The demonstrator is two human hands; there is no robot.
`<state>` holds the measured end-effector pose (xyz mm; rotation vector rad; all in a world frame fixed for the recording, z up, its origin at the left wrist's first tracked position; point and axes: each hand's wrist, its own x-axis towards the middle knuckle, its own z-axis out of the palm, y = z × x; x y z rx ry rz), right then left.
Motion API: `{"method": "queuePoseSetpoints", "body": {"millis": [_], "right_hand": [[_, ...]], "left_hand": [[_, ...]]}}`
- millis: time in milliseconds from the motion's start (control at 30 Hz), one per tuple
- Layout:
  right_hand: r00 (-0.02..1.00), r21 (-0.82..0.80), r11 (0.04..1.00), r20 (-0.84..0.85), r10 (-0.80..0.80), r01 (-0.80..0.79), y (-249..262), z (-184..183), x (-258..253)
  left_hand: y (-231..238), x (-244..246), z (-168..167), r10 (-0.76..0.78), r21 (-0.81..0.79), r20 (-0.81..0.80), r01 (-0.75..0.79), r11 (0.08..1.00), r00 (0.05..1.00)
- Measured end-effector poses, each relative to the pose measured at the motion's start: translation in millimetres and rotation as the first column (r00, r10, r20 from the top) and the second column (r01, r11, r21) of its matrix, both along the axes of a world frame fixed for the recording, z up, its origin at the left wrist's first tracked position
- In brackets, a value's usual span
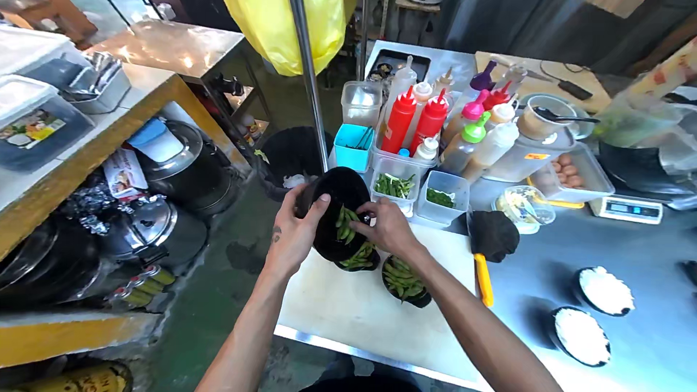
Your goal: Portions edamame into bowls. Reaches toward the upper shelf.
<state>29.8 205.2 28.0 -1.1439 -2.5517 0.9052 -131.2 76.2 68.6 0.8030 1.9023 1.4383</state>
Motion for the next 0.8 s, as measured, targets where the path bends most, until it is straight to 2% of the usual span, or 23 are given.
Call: {"method": "queuePoseSetpoints", "body": {"millis": [100, 200, 300, 400, 467, 600, 800], "right_hand": [[0.996, 0.051, 0.996, 0.029, -0.081, 0.079, -3.5, 3.1, 38.4], [0.973, 0.040, 0.972, 0.015, -0.232, 0.232, -25.0, -10.2, 68.3], [0.927, 0.016, 0.930, 0.079, -0.368, 0.367, -44.1, -29.1, 88.7], [0.898, -0.010, 0.902, 0.100, -0.428, 0.431, -60.5, -36.1, 102.7], [0.885, -0.017, 0.887, 0.076, -0.459, 0.462, -65.6, -39.4, 107.5], [0.845, 0.092, 0.840, -0.072, -0.531, 0.535, -74.8, -51.7, 92.8], [0.827, 0.208, 0.802, -0.065, -0.559, 0.559, -82.8, -72.2, 92.8]], "left_hand": [[4.1, 31.8, 7.5, -0.110, -0.018, 0.017, 0.111, 0.994, 0.994], [7.9, 61.2, -0.3, -0.195, -0.047, 0.008, 0.195, 0.980, 0.981], [9.4, 81.2, -15.4, -0.275, -0.110, -0.074, 0.266, 0.958, 0.959], [9.5, 96.3, -19.5, -0.319, -0.164, -0.166, 0.293, 0.942, 0.933], [9.5, 103.2, -20.4, -0.332, -0.169, -0.225, 0.299, 0.939, 0.916], [10.5, 109.4, -20.3, -0.378, -0.174, -0.256, 0.342, 0.923, 0.890], [13.3, 112.3, -19.3, -0.360, -0.194, -0.318, 0.312, 0.930, 0.877]]}}
